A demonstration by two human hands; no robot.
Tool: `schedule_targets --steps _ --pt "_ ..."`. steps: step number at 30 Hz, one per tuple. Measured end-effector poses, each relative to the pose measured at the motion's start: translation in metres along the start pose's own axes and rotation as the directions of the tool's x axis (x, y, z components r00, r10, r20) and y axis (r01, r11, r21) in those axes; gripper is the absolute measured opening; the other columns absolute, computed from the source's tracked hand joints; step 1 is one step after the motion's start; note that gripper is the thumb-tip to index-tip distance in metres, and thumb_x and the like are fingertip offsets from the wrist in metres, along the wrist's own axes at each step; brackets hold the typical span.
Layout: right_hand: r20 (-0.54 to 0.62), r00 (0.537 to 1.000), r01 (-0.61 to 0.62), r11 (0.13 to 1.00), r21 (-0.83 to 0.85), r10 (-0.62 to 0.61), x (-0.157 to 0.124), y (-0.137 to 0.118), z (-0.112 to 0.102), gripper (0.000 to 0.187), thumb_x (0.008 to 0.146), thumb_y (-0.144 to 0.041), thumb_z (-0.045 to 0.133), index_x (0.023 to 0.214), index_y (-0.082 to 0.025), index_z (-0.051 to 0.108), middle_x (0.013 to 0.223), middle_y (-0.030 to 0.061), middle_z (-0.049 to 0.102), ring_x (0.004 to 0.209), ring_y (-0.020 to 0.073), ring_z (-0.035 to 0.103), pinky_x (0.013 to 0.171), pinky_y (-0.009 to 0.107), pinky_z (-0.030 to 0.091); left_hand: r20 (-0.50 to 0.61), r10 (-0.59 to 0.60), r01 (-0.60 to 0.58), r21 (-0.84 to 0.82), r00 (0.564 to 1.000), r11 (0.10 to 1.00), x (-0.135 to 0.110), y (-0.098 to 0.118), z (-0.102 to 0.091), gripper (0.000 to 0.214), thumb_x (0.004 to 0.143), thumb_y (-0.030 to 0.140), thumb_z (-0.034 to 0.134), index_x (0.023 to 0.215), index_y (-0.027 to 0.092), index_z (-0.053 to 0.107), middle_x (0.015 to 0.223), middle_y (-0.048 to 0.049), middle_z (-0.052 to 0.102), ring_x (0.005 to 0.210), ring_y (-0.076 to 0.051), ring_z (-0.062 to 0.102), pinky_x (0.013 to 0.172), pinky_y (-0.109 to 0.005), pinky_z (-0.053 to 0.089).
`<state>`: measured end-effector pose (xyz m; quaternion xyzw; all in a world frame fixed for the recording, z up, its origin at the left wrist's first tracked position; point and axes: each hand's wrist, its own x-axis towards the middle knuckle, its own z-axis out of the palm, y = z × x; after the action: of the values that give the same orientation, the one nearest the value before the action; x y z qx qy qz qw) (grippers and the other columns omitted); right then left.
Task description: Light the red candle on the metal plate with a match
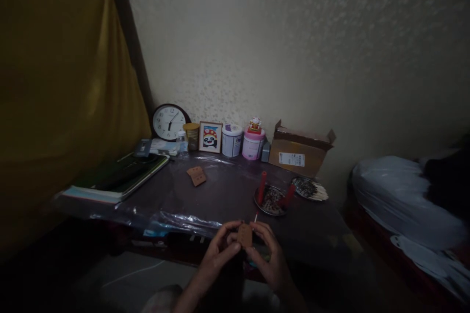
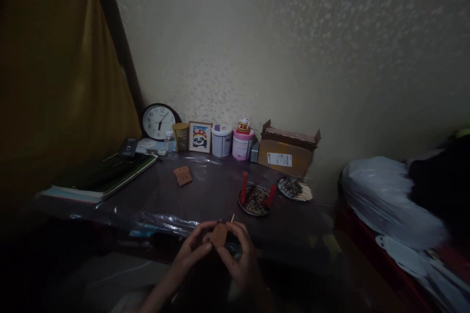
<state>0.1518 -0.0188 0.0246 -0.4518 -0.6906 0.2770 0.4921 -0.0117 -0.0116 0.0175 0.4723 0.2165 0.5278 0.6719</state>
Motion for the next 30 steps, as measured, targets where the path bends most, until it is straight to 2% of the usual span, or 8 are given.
schedule_targets --steps 4,13,30 --pt "-0.013 1.0 -0.002 1.0 -0.009 0.002 -0.0005 0.0033 0.0005 0.036 0.076 -0.025 0.06 0.112 -0.023 0.054 0.115 0.0065 0.053 0.109 0.0216 0.052 0.094 0.033 0.044 0.013 0.021 -0.022 0.059 1.0 0.998 0.0013 -0.0002 -0.0011 0.041 0.074 0.022 0.063 0.114 0.026 0.054 0.098 -0.0039 0.065 0.096 -0.02 0.056 0.085 -0.031 0.039" --pt "0.006 1.0 0.014 1.0 -0.009 -0.014 -0.0004 0.0038 0.0 0.037 0.076 -0.026 0.061 0.112 -0.023 0.054 0.115 0.007 0.053 0.109 0.0217 0.052 0.093 0.033 0.044 -0.049 0.075 -0.066 0.163 0.996 0.984 0.0046 -0.0009 -0.0015 0.039 0.07 0.024 0.067 0.108 0.026 0.059 0.111 -0.0057 0.058 0.1 -0.022 0.054 0.087 -0.032 0.04" --pt "-0.017 0.999 0.045 0.998 -0.047 -0.046 -0.0005 0.007 0.0008 0.036 0.076 -0.027 0.061 0.112 -0.023 0.055 0.113 0.0064 0.055 0.108 0.0214 0.054 0.092 0.031 0.046 -0.004 0.124 -0.119 0.27 0.992 0.956 0.0035 -0.0056 -0.0041 0.036 0.074 0.024 0.064 0.109 0.026 0.058 0.12 -0.0067 0.05 0.114 -0.027 0.048 0.096 -0.037 0.037"
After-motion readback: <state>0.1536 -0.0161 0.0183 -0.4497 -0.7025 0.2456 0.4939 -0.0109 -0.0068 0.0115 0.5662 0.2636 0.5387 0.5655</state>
